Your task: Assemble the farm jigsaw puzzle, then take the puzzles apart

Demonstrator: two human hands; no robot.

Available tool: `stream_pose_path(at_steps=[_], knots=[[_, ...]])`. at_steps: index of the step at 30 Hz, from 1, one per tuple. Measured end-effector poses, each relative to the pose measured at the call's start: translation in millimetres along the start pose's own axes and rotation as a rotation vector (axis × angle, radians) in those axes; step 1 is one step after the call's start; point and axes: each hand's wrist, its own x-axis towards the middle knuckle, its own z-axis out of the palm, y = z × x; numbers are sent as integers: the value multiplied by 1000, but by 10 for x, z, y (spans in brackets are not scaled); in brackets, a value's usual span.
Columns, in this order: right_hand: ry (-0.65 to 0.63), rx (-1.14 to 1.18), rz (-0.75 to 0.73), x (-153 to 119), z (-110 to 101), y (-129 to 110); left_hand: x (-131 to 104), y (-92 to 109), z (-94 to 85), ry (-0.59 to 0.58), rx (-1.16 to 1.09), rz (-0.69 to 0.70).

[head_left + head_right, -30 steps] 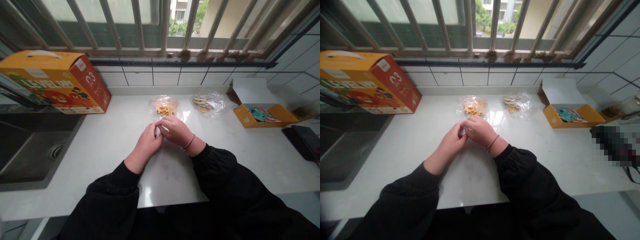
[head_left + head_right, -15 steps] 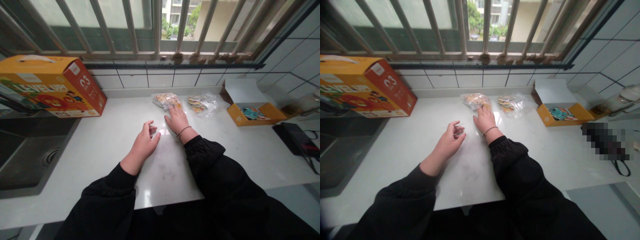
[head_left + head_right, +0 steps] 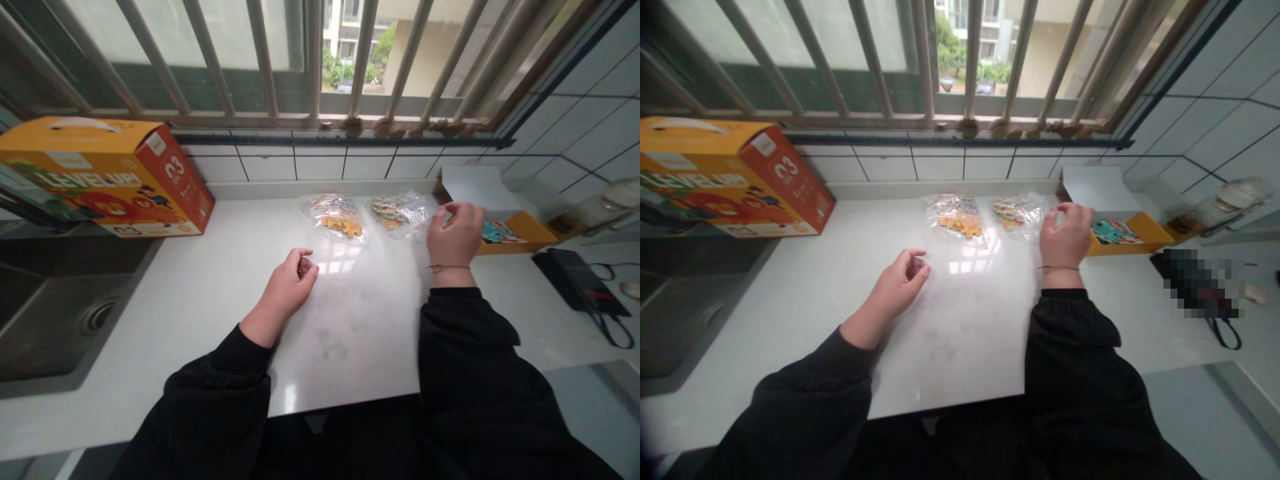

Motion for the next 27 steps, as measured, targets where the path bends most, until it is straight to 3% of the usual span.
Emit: stream_pose_path(at_steps=[2, 4, 7, 12, 19, 27], knots=[[28, -134, 208, 113, -100, 362, -1, 8, -8, -2, 0, -2], [-101, -286, 355, 168, -193, 624, -4, 16, -18, -5, 0, -2], [-299, -357, 376, 171, -281, 805, -4, 16, -28, -11, 11, 10], [-367, -359, 310, 143, -264, 783, 5, -13, -20, -18, 35, 45], [-371, -359, 330, 169, -275, 703, 11, -12, -26, -26, 72, 51], [-507, -223, 95, 89, -194, 461, 8, -11, -23, -32, 73, 57]])
